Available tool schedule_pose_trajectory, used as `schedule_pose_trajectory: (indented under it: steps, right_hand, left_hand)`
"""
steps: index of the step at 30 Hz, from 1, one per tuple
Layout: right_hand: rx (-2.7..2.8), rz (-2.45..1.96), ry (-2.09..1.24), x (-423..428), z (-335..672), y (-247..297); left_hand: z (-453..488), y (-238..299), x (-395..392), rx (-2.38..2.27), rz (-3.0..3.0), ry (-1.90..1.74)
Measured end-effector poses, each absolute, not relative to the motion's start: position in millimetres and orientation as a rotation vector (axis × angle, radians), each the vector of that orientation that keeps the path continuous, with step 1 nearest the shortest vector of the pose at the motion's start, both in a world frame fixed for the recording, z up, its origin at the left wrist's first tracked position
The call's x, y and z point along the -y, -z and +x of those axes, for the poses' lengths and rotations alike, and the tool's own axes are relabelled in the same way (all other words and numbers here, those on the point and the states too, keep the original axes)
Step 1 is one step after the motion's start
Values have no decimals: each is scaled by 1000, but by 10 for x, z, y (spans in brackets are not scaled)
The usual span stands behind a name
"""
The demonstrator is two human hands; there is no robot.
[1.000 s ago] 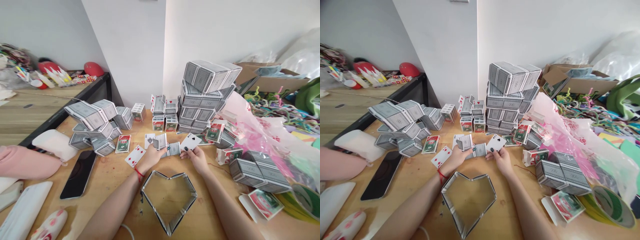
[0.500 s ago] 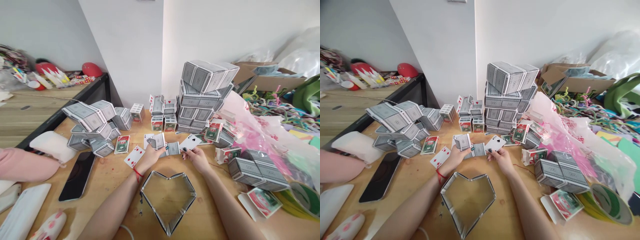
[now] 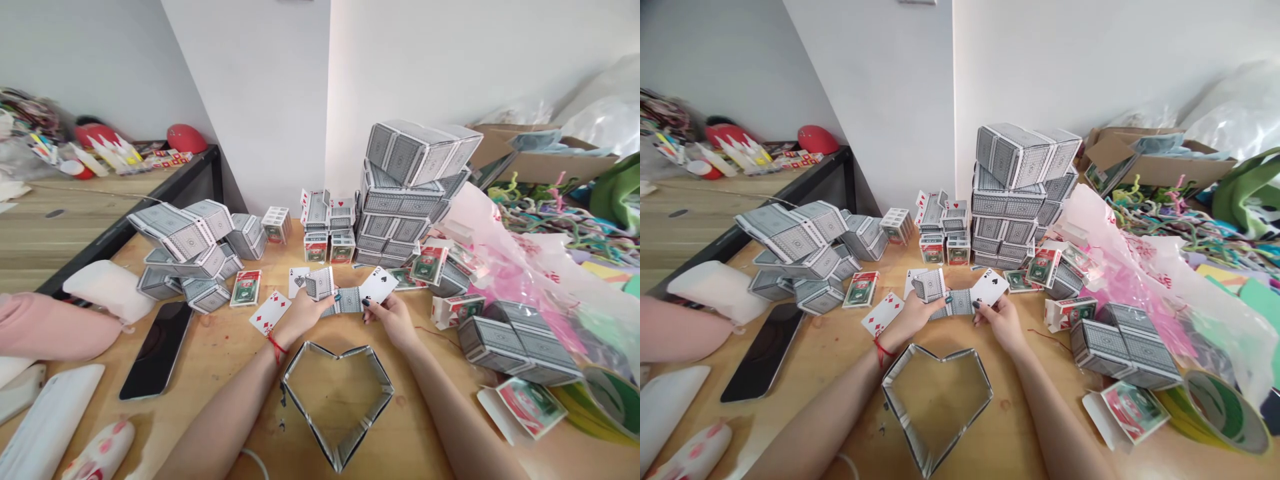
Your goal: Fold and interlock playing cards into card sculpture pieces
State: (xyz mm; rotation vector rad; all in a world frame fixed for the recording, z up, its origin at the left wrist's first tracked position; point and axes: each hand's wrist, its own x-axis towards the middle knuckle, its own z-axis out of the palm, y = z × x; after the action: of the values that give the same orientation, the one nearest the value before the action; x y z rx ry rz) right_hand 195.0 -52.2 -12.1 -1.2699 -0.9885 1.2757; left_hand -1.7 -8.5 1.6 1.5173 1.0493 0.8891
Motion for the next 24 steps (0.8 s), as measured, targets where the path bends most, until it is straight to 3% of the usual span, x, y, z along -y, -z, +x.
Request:
schedule_pose_trajectory:
  steps: [12,24]
  right_hand:
    - [983,-1422,-1080,541,1898,86]
    - [931,-1197,-1236,505,1966,197]
  left_hand:
    - [-33,55,32,-1010,1461,-912]
    - [-33,80,27,-1029,1438,-925]
